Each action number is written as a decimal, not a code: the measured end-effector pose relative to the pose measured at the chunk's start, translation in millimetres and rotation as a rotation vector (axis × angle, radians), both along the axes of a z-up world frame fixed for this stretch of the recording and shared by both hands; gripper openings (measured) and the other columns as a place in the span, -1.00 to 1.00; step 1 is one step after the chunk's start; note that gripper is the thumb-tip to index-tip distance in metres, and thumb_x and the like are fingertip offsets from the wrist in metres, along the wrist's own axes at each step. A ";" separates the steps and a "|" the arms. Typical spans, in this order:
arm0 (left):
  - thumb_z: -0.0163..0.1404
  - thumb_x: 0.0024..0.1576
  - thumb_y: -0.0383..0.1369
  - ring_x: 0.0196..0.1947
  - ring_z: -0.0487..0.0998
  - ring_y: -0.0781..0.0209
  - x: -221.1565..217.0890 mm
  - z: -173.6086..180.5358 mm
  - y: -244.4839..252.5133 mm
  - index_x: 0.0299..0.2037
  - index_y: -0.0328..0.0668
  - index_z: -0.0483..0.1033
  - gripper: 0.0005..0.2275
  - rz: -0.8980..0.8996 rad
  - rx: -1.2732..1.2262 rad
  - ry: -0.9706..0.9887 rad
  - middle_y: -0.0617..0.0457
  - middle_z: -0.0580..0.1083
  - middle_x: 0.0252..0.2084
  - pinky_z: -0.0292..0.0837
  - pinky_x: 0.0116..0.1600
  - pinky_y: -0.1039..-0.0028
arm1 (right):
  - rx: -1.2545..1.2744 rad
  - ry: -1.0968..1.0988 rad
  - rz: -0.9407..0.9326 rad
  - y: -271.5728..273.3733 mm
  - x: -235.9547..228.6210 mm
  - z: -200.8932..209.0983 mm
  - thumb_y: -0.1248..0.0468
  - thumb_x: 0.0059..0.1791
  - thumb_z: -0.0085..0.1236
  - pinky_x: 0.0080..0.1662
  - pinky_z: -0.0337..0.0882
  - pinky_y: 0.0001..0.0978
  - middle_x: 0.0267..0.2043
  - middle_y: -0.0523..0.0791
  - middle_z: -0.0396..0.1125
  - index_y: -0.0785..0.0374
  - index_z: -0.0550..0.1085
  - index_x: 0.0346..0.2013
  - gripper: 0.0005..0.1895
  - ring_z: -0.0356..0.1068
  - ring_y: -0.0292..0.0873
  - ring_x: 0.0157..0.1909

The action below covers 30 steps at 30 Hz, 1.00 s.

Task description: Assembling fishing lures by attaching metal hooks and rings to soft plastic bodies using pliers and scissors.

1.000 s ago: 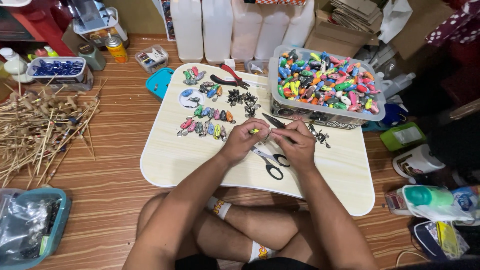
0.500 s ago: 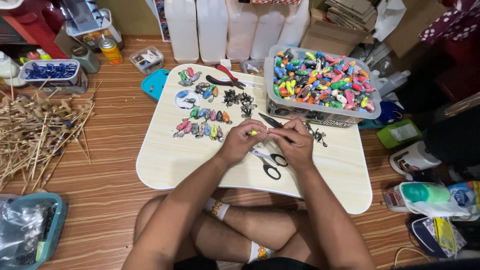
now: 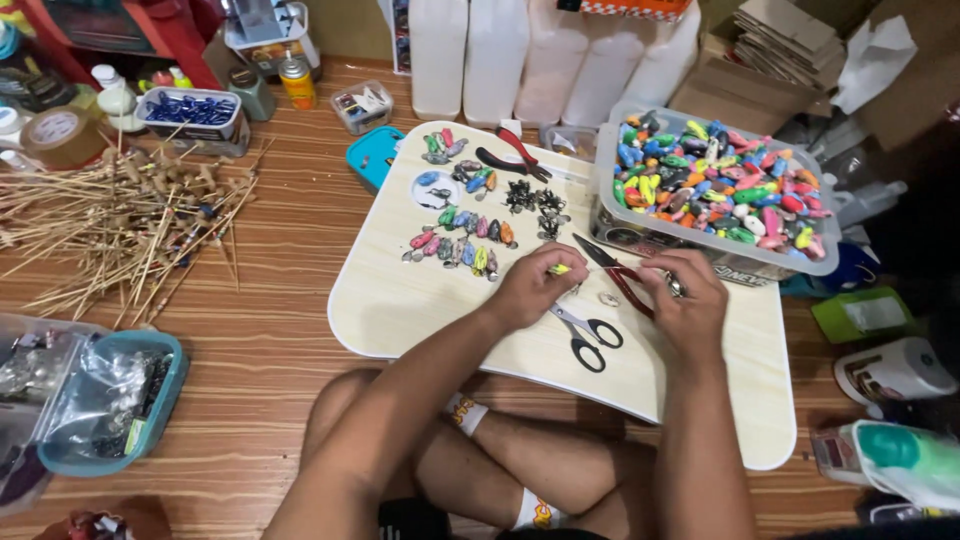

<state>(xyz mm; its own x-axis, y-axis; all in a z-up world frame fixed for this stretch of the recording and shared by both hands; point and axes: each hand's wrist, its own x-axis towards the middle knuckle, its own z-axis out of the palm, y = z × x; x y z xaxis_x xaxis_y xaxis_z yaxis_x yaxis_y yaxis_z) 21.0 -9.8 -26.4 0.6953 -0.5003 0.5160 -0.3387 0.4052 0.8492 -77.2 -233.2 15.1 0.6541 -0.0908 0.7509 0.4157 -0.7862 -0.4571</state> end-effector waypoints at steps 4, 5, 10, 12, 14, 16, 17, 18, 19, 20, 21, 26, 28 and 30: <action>0.14 0.22 -0.40 -0.02 0.53 0.16 -3.4 8.4 1.4 -0.18 -0.27 0.59 -0.90 0.005 0.006 0.007 -0.09 0.51 -0.07 0.40 0.15 0.35 | 0.077 0.048 -0.005 -4.4 -11.7 12.1 0.40 -0.03 0.43 0.06 0.42 -0.17 -0.19 0.00 0.49 0.21 0.65 -0.23 -0.89 0.51 0.03 -0.07; 0.13 0.22 -0.41 -0.09 0.51 0.24 -5.6 13.2 3.3 -0.15 -0.30 0.59 -0.89 -0.008 0.002 0.049 -0.09 0.48 -0.05 0.44 0.10 0.41 | 0.137 0.065 0.026 -8.2 -12.3 9.5 0.43 -0.06 0.44 0.08 0.41 -0.19 -0.18 0.02 0.50 0.23 0.65 -0.26 -0.87 0.50 0.00 -0.08; -0.21 0.24 -0.53 0.20 0.39 0.00 -3.7 14.0 10.1 0.09 -0.16 0.58 -0.68 -0.016 0.100 0.037 -0.08 0.33 0.10 0.23 0.38 0.15 | 0.306 0.106 0.062 -12.2 -13.0 6.1 0.49 -0.10 0.45 0.12 0.40 -0.22 -0.16 0.07 0.50 0.31 0.64 -0.27 -0.84 0.49 -0.08 -0.06; -0.21 0.23 -0.47 0.09 0.41 0.10 -5.1 9.0 6.8 0.21 0.00 0.54 -0.61 0.100 0.131 -0.014 -0.03 0.27 0.02 0.25 0.34 0.24 | 0.301 0.114 0.028 -10.7 -11.5 3.8 0.44 -0.10 0.46 0.06 0.44 -0.19 -0.21 0.07 0.51 0.32 0.64 -0.30 -0.88 0.53 0.00 -0.12; -0.15 0.23 -0.48 0.06 0.46 0.09 -9.7 18.3 8.3 0.22 0.00 0.53 -0.63 0.158 0.106 -0.084 -0.02 0.32 -0.03 0.31 0.29 0.28 | 0.296 0.084 0.026 -4.7 -3.0 -3.3 0.43 -0.11 0.45 0.03 0.45 -0.19 -0.24 0.07 0.52 0.31 0.64 -0.32 -0.88 0.54 0.02 -0.13; -0.08 0.22 -0.49 0.03 0.51 0.07 -10.0 27.2 7.1 0.23 -0.01 0.52 -0.63 0.217 0.080 -0.161 -0.01 0.37 -0.08 0.37 0.24 0.33 | 0.292 0.045 0.025 -1.1 2.2 -7.1 0.43 -0.11 0.45 0.01 0.46 -0.18 -0.26 0.06 0.53 0.30 0.65 -0.34 -0.89 0.55 0.04 -0.14; -0.01 0.22 -0.45 0.01 0.55 0.06 -7.8 30.7 5.2 0.19 -0.01 0.54 -0.67 0.280 0.094 -0.200 0.00 0.44 -0.09 0.41 0.19 0.31 | 0.325 0.035 0.025 -0.1 3.3 -8.1 0.44 -0.13 0.46 0.01 0.46 -0.19 -0.27 0.06 0.53 0.32 0.64 -0.35 -0.88 0.55 0.02 -0.14; 0.05 0.21 -0.41 -0.02 0.59 0.05 -6.2 33.2 3.6 0.16 -0.02 0.56 -0.70 0.342 0.111 -0.237 0.02 0.51 -0.10 0.45 0.14 0.30 | 0.360 0.027 0.023 1.3 3.6 -10.5 0.46 -0.15 0.46 0.00 0.47 -0.20 -0.28 0.06 0.53 0.33 0.64 -0.35 -0.87 0.55 -0.01 -0.14; 0.05 0.21 -0.41 -0.02 0.59 0.05 4.4 36.9 -4.4 0.16 -0.02 0.56 -0.70 0.329 0.110 -0.246 0.02 0.51 -0.10 0.45 0.14 0.30 | 0.362 0.016 0.012 0.4 4.6 -9.7 0.46 -0.15 0.46 0.00 0.47 -0.20 -0.28 0.06 0.53 0.33 0.64 -0.35 -0.87 0.55 -0.01 -0.14; 0.09 0.20 -0.39 -0.08 0.58 0.06 13.0 39.2 -12.6 0.15 -0.02 0.56 -0.71 0.363 0.114 -0.333 0.03 0.53 -0.15 0.45 0.09 0.31 | 0.405 0.014 0.014 -0.3 3.8 -9.9 0.46 -0.14 0.45 0.01 0.47 -0.22 -0.27 0.06 0.53 0.35 0.64 -0.35 -0.88 0.55 -0.02 -0.14; 0.13 0.19 -0.38 -0.14 0.57 0.08 21.8 41.3 -20.9 0.13 -0.03 0.55 -0.71 0.396 0.117 -0.419 0.03 0.54 -0.20 0.46 0.04 0.31 | 0.449 0.011 0.016 -1.1 3.4 -10.3 0.45 -0.13 0.44 0.02 0.46 -0.24 -0.26 0.07 0.53 0.37 0.63 -0.34 -0.88 0.55 -0.04 -0.13; 0.14 0.17 -0.32 -0.04 0.54 0.09 44.9 80.4 -66.8 0.00 0.17 0.59 -0.79 0.448 0.185 -0.638 0.20 0.55 -0.13 0.43 0.09 0.29 | 0.656 -0.032 -0.029 1.3 1.0 -7.3 0.43 -0.09 0.41 -0.14 0.48 -0.40 -0.26 0.07 0.51 0.43 0.61 -0.32 -0.87 0.50 -0.20 -0.22; 0.15 0.14 -0.32 0.01 0.51 0.09 50.9 82.8 -88.8 -0.02 0.18 0.59 -0.79 0.487 0.232 -0.717 0.21 0.54 -0.09 0.41 0.09 0.27 | 0.701 -0.042 -0.066 5.2 0.9 -3.1 0.39 -0.07 0.41 -0.21 0.46 -0.42 -0.27 0.06 0.51 0.43 0.60 -0.32 -0.85 0.46 -0.26 -0.26; 0.16 0.11 -0.27 0.05 0.44 0.07 49.5 87.5 -105.7 -0.01 0.13 0.60 -0.77 0.465 0.365 -0.844 0.18 0.51 -0.05 0.34 0.08 0.24 | 0.767 -0.065 -0.097 14.6 0.4 6.9 0.39 -0.05 0.35 -0.33 0.37 -0.58 -0.34 -0.05 0.50 0.40 0.58 -0.30 -0.89 0.33 -0.41 -0.44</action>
